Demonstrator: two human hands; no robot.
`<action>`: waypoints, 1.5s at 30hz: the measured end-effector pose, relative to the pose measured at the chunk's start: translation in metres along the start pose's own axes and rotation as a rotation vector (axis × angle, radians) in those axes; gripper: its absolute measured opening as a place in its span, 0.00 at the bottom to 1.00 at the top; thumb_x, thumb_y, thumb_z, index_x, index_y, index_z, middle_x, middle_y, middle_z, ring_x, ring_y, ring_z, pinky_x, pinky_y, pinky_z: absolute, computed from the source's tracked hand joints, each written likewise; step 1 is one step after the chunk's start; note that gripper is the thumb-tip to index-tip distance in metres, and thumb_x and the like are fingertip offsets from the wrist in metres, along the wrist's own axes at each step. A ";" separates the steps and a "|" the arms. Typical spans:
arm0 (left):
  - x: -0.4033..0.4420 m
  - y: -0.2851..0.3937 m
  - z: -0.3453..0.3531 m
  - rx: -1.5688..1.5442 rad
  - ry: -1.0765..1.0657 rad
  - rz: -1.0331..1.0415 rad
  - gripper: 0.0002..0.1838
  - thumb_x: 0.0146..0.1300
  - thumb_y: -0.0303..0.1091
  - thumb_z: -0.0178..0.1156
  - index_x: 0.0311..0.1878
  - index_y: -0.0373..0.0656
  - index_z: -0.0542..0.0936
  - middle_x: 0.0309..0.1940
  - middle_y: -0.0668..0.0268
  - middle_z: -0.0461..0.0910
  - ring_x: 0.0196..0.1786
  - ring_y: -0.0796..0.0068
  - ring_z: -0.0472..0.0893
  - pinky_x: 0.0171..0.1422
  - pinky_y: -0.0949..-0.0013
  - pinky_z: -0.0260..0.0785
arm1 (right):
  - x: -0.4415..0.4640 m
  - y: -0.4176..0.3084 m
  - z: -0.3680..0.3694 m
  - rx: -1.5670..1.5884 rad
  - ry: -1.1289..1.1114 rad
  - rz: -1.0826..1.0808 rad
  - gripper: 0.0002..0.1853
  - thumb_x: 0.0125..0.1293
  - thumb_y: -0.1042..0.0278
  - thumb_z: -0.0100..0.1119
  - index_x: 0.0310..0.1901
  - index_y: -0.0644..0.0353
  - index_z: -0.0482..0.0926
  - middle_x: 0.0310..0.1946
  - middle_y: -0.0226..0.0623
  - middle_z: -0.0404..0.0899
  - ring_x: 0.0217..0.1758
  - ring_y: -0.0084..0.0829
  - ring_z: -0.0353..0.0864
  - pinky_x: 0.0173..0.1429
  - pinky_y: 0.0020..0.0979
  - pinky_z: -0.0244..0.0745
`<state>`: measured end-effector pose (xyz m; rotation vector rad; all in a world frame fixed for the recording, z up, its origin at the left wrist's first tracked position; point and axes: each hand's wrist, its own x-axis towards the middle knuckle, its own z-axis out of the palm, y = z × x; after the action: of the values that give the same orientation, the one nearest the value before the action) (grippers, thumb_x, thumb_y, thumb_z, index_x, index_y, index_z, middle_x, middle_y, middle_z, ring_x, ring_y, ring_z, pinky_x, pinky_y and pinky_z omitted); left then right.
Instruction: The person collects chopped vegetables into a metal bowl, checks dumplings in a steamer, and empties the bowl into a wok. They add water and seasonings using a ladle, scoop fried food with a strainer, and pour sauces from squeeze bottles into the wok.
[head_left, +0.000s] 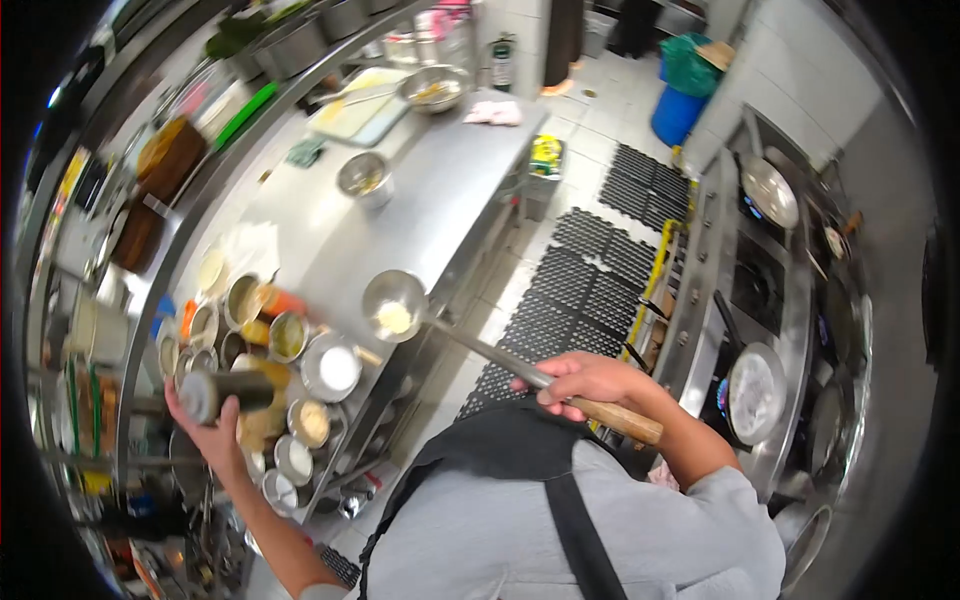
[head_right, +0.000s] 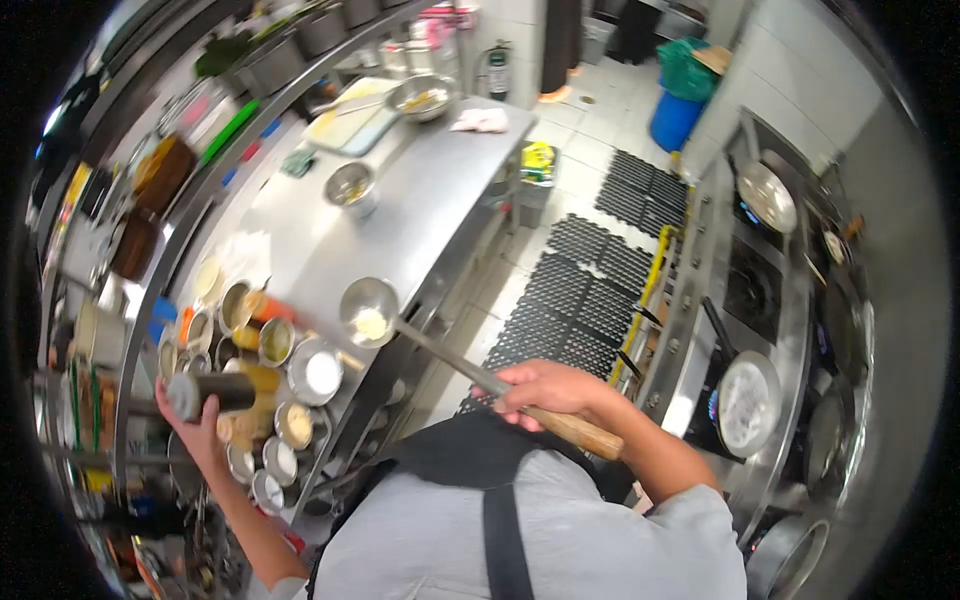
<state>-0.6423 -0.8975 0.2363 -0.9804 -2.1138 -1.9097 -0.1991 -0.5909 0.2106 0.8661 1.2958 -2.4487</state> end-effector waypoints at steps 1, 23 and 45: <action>-0.011 -0.016 0.008 -0.129 -0.048 -0.074 0.41 0.58 0.20 0.71 0.75 0.43 0.67 0.68 0.56 0.74 0.67 0.64 0.75 0.72 0.60 0.68 | -0.005 -0.001 -0.010 0.006 0.008 -0.016 0.24 0.68 0.73 0.61 0.66 0.62 0.76 0.27 0.26 0.78 0.23 0.15 0.75 0.26 0.20 0.69; -0.134 0.048 0.483 -0.085 -1.020 -0.233 0.34 0.42 0.29 0.82 0.55 0.37 0.79 0.50 0.62 0.83 0.52 0.71 0.82 0.63 0.64 0.74 | -0.174 0.054 -0.243 0.663 0.448 -0.606 0.23 0.76 0.69 0.56 0.70 0.63 0.71 0.28 0.25 0.72 0.19 0.18 0.70 0.22 0.22 0.65; -0.072 0.097 0.918 -0.176 -1.454 -0.121 0.31 0.41 0.30 0.81 0.50 0.38 0.78 0.42 0.64 0.85 0.45 0.72 0.84 0.57 0.65 0.76 | -0.259 0.021 -0.671 -0.234 2.329 -0.013 0.13 0.60 0.64 0.60 0.39 0.67 0.77 0.28 0.57 0.81 0.31 0.54 0.85 0.42 0.48 0.78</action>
<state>-0.2400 -0.0739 0.1065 -2.9530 -2.4928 -1.4772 0.2791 -0.0732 0.0631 3.5365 1.4661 -0.0606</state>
